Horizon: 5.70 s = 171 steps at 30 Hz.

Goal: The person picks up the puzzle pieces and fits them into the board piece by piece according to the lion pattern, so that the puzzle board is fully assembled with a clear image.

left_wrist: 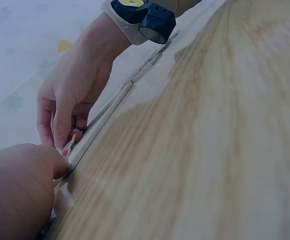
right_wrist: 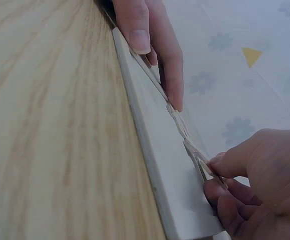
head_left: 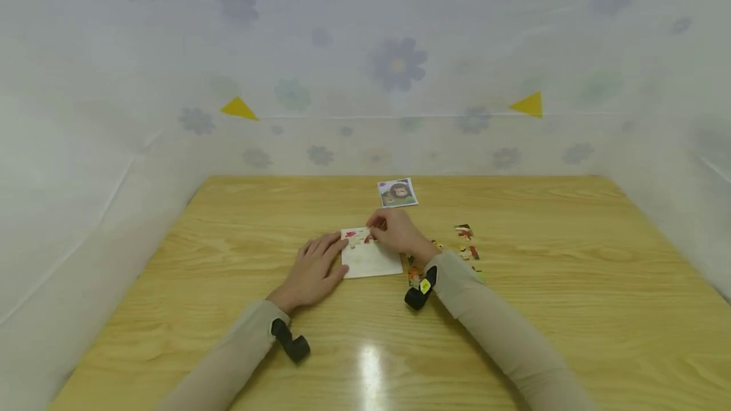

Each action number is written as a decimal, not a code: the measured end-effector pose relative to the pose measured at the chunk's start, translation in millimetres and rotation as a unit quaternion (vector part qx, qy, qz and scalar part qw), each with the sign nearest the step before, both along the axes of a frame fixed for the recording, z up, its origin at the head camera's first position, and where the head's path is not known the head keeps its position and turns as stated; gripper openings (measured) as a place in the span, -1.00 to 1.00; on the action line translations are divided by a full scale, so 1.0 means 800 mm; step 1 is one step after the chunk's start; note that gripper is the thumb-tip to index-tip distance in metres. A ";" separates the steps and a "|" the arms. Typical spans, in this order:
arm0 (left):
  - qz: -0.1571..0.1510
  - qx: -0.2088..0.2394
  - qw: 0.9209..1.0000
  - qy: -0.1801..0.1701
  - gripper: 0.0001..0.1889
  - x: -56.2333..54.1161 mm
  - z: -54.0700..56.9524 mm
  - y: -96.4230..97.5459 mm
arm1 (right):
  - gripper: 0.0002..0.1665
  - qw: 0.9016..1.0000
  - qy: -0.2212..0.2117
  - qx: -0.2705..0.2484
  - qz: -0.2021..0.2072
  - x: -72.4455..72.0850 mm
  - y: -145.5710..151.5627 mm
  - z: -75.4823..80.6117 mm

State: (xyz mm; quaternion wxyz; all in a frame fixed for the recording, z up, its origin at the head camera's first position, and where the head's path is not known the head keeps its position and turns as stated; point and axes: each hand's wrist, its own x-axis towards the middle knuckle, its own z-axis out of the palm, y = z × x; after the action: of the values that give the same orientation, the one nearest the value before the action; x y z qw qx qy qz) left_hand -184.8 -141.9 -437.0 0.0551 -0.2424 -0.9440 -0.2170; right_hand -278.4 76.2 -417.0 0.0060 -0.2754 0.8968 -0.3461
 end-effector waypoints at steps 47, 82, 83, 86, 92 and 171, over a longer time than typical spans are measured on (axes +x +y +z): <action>-0.001 0.003 1.000 -0.004 -0.43 0.003 -0.007 -0.002 | -0.81 0.991 -0.056 0.109 -0.058 0.005 -0.030 0.015; -0.007 0.005 1.000 -0.006 -0.42 -0.003 -0.002 0.000 | -0.82 0.999 0.025 0.010 0.018 -0.002 0.015 0.003; -0.007 0.005 1.000 -0.006 -0.42 -0.003 -0.003 0.000 | -0.82 0.999 0.026 0.008 0.026 -0.001 0.022 0.004; -0.004 0.008 1.000 -0.002 -0.41 -0.003 -0.003 -0.001 | -0.85 0.999 0.028 0.010 0.035 0.001 0.042 0.009; -0.001 0.004 1.000 0.003 -0.41 -0.004 -0.004 -0.005 | -0.90 0.999 0.018 0.026 0.011 0.004 0.085 0.018; 0.000 0.014 1.000 0.009 -0.42 -0.005 -0.003 -0.010 | -0.79 0.993 -0.107 -0.043 -0.013 -0.003 0.075 0.020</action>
State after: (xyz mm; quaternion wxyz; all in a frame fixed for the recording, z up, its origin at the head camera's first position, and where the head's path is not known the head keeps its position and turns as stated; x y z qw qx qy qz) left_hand -188.4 -149.6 -439.1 0.0665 -0.2439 -0.9403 -0.2279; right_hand -280.7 136.4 -401.4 0.0856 -0.2253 0.8788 -0.4119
